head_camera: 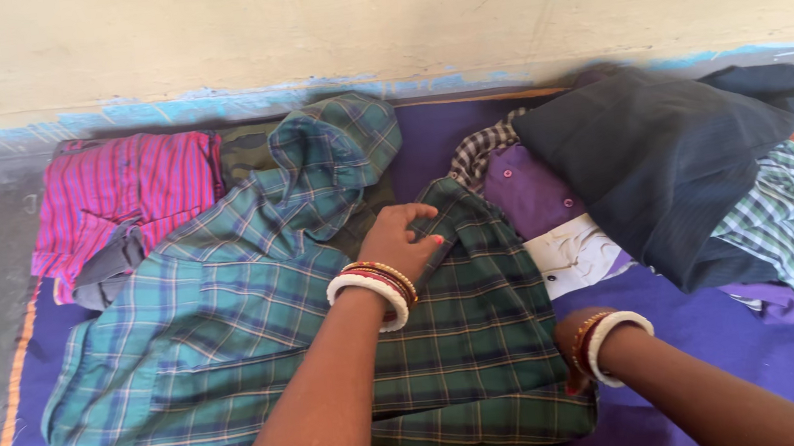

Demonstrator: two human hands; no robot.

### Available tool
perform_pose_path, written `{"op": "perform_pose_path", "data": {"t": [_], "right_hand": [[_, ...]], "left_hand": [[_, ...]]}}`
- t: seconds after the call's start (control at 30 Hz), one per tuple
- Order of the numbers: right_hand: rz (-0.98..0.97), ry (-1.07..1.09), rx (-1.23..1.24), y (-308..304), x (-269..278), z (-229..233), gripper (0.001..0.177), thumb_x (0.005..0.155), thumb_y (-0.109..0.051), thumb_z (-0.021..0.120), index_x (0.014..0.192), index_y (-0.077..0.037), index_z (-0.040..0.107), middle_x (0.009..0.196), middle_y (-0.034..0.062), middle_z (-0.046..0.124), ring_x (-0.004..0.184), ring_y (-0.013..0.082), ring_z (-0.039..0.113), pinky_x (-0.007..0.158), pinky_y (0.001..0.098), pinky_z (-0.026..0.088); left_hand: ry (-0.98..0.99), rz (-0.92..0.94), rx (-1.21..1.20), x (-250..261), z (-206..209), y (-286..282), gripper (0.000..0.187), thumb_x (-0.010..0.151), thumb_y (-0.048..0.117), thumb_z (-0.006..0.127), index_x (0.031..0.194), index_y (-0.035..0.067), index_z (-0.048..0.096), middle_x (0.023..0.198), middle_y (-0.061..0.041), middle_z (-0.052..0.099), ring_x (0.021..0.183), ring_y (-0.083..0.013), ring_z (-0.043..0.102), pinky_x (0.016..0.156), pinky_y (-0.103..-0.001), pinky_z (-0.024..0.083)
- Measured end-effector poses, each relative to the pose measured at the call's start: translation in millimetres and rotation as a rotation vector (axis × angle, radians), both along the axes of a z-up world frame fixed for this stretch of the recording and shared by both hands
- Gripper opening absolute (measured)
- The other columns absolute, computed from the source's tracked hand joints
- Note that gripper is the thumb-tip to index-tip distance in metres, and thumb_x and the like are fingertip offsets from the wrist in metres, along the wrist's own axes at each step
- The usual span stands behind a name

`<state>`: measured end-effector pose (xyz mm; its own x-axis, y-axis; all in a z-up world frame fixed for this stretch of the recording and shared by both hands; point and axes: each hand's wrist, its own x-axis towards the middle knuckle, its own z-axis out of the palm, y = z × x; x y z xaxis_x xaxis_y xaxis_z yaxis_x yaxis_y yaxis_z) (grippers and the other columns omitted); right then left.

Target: The person folds a green plaid shirt on a purple mat. They smooth the fabric, fold the sleeves inward, fold the bottom up, and then fold the shirt in half to create a compact bundle.

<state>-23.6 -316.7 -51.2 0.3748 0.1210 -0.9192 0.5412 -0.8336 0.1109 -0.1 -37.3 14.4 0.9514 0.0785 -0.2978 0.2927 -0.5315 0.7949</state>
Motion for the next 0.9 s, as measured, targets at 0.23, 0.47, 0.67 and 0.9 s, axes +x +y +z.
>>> {"op": "perform_pose_path", "data": {"t": [0.23,0.47,0.67,0.9], "right_hand": [[-0.085,-0.329,0.379,78.4,-5.6,32.7,0.04,0.09,-0.037,0.074,0.122,-0.014,0.065,0.113,0.0113,0.073,0.109,0.0308,0.07,0.094,0.044,0.056],[-0.1,-0.377,0.616,123.1,20.2,11.9,0.042,0.092,-0.029,0.068,0.131,-0.021,0.057,0.137,0.007,0.059,0.106,0.0324,0.069,0.09,0.0457,0.057],[-0.258,-0.505,0.781,164.8,55.3,9.1,0.053,0.097,-0.02,0.056,0.147,-0.027,0.045,0.124,0.0113,0.069,0.105,0.033,0.069,0.085,0.048,0.056],[-0.428,-0.426,0.522,198.3,74.6,9.5,0.059,0.1,-0.023,0.056,0.154,-0.035,0.036,0.102,0.0154,0.074,0.1,0.0358,0.072,0.09,0.0485,0.056]], "left_hand": [[-0.012,0.058,0.131,-15.0,-20.8,67.8,0.035,0.085,0.015,0.074,0.12,0.02,0.072,0.128,-0.006,0.067,0.12,-0.0251,0.065,0.104,-0.038,0.052],[0.151,0.012,0.357,-35.3,-35.9,105.2,0.046,0.09,0.011,0.068,0.133,0.027,0.061,0.148,0.0,0.05,0.127,-0.031,0.059,0.106,-0.043,0.049],[0.205,0.154,0.45,-28.7,-28.4,105.5,0.069,0.09,0.005,0.063,0.15,0.034,0.043,0.158,0.001,0.037,0.121,-0.0352,0.063,0.101,-0.048,0.053],[0.189,0.26,0.404,-12.1,-26.7,120.6,0.065,0.087,0.033,0.076,0.145,0.028,0.047,0.154,-0.002,0.039,0.116,-0.0357,0.065,0.096,-0.05,0.054]]}}
